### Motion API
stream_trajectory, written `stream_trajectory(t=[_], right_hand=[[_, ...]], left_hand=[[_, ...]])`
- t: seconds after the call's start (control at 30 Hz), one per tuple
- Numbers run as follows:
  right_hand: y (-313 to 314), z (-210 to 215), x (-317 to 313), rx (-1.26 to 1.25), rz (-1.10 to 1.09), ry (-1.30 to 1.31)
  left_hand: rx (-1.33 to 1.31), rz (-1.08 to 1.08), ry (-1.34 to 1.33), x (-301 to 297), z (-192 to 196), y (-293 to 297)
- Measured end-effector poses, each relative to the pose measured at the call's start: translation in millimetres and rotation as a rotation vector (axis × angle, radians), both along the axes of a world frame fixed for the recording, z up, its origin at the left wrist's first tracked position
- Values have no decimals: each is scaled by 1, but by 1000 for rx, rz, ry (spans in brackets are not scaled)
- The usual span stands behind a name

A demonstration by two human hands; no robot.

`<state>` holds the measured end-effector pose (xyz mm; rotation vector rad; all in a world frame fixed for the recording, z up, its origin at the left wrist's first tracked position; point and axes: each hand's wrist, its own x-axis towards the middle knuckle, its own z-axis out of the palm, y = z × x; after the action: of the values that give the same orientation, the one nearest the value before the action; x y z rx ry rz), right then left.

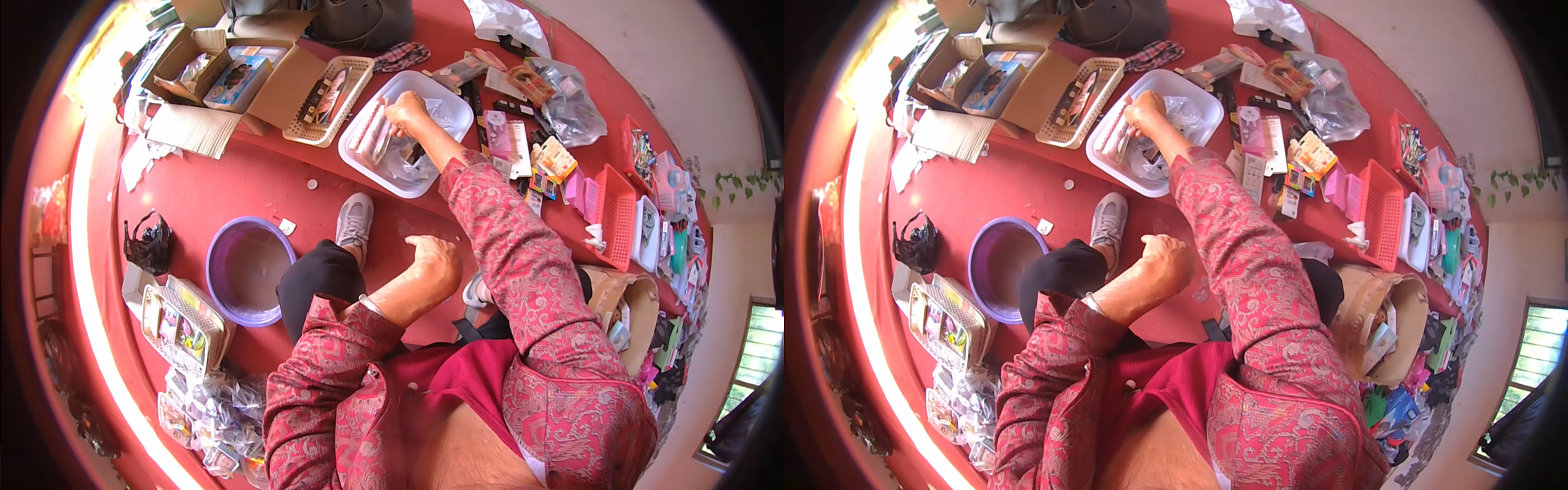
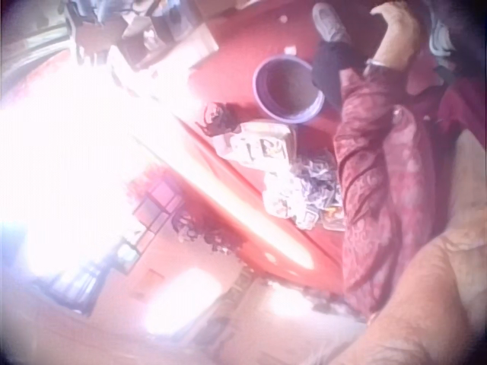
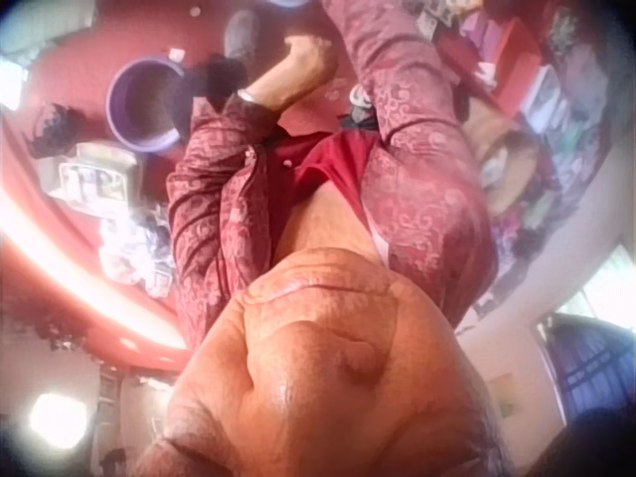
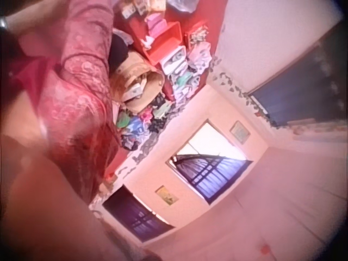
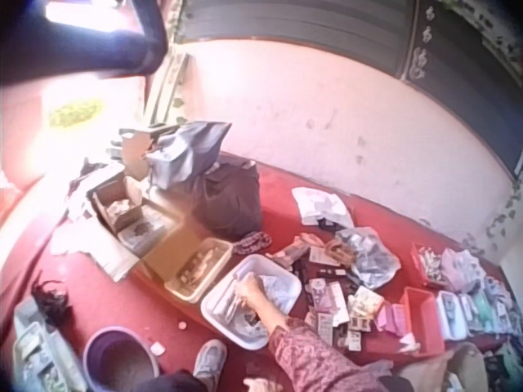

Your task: The person sits on the floor and sorts through a large pile of miscellaneous small items, including packaged goods and boxes. They pick up individual items, inspect them, and place them into a white plastic container or a cardboard box.

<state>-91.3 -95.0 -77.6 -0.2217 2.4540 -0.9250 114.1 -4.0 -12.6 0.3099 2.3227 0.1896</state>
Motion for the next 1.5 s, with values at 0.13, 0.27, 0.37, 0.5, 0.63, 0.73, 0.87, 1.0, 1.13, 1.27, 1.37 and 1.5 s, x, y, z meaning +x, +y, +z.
stream_trajectory(t=[0.13,0.27,0.37,0.5,0.63,0.73,0.87,1.0,1.13,1.27,1.37,1.5], right_hand=[[-8,-26,-7,66,50,5],[-20,-33,-4,96,36,22],[-20,-57,-10,179,85,164],[-25,-94,-15,118,64,251],[-31,-111,-27,52,-22,302],[-34,-93,7,74,3,435],[-18,-38,11,273,366,632],[6,28,20,663,552,892],[52,83,50,961,563,1286],[80,110,65,1134,606,1109],[93,114,67,1244,594,1009],[112,125,82,1290,784,774]], left_hand=[[74,-1,7,4,-1,0],[86,-4,-24,7,-7,-3],[75,-37,16,11,-15,-3],[106,-63,150,21,-24,-1],[267,-20,204,17,-24,-1],[215,-14,271,23,-34,-6],[-75,-111,420,19,-13,-17],[-247,322,720,-5,26,-58],[510,857,1406,-21,47,-71],[743,911,1475,-32,47,-44],[795,913,1461,-39,46,-23],[711,954,1643,-52,54,-11]])
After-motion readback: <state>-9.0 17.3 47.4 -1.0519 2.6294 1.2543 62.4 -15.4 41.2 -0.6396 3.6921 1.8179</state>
